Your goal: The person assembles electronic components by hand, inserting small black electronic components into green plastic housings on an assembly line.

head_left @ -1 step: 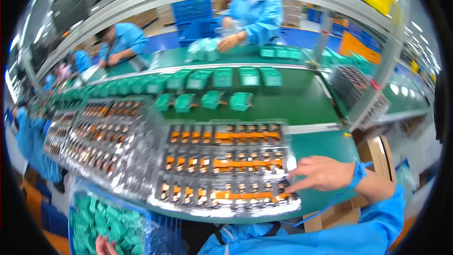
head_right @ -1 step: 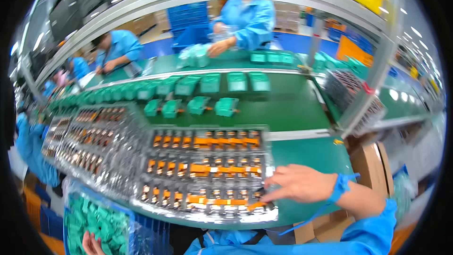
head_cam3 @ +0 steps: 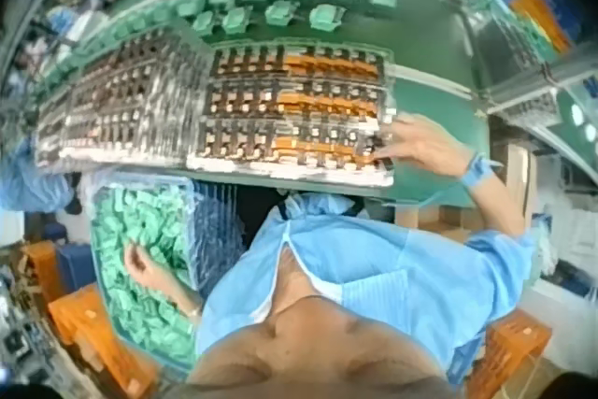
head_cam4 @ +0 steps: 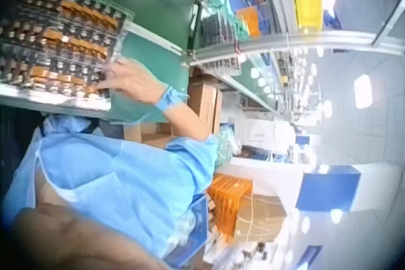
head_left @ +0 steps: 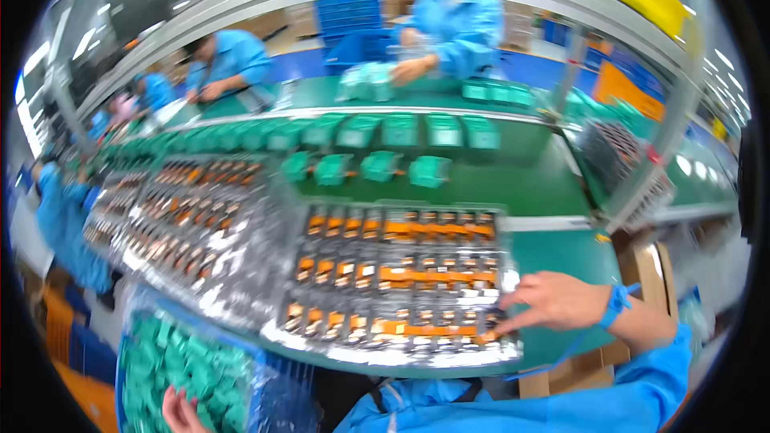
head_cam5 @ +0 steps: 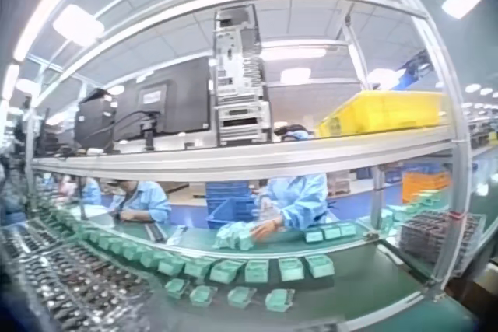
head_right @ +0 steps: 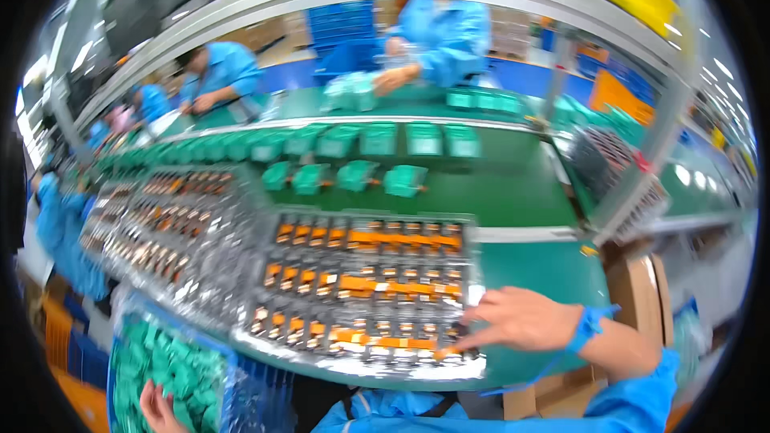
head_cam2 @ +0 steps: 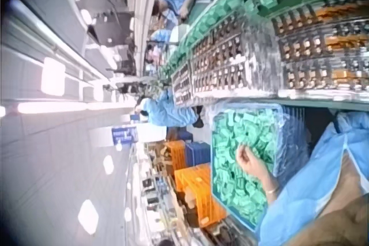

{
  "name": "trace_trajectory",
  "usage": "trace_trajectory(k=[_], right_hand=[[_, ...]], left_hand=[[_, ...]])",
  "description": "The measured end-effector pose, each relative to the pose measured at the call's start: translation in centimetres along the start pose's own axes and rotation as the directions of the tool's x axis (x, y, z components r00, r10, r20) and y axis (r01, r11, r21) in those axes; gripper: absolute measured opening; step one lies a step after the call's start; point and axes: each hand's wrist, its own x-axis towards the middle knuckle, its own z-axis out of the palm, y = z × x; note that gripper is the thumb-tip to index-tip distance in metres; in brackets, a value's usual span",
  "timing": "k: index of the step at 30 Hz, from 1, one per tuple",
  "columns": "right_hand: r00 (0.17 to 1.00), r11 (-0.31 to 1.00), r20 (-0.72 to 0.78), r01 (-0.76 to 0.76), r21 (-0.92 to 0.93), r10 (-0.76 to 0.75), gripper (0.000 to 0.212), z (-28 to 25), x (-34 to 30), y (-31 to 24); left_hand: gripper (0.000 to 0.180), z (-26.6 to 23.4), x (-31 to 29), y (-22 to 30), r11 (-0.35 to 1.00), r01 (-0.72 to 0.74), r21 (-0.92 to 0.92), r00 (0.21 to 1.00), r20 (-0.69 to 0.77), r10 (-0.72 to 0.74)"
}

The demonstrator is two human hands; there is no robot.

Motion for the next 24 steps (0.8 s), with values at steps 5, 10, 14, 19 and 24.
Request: trace_trajectory(k=[5,10,14,19,24], right_hand=[[0.999,0.999,0.025,0.042,0.007,-0.042,0.044,0.7,0.4,0.1],[0.997,0.952,-0.063,0.055,0.301,-0.038,0.030,0.9,2.0,1.7],[0.896,0.730,-0.272,-0.079,0.679,0.350,0.027,0.4,4.6,1.1],[0.762,0.239,-0.224,0.094,0.967,0.607,0.029,2.3,9.5,-1.0],[0.851,0.040,-0.193,0.199,0.979,0.488,0.025,1.4,15.0,-4.6]], left_hand=[[0.018,-0.5,1.4,-1.5,0.953,0.051,-0.297,0.998,-0.006,-0.055],[0.015,-6.8,0.9,-4.8,0.986,0.054,-0.156,0.987,-0.138,-0.076],[0.016,-10.4,1.0,-4.7,0.994,0.104,0.045,0.980,-0.173,-0.094],[0.027,-8.1,5.3,-4.3,0.953,0.032,0.302,0.984,0.158,-0.083],[0.035,-4.1,10.4,-8.6,0.896,-0.244,0.371,0.911,0.404,0.081]])
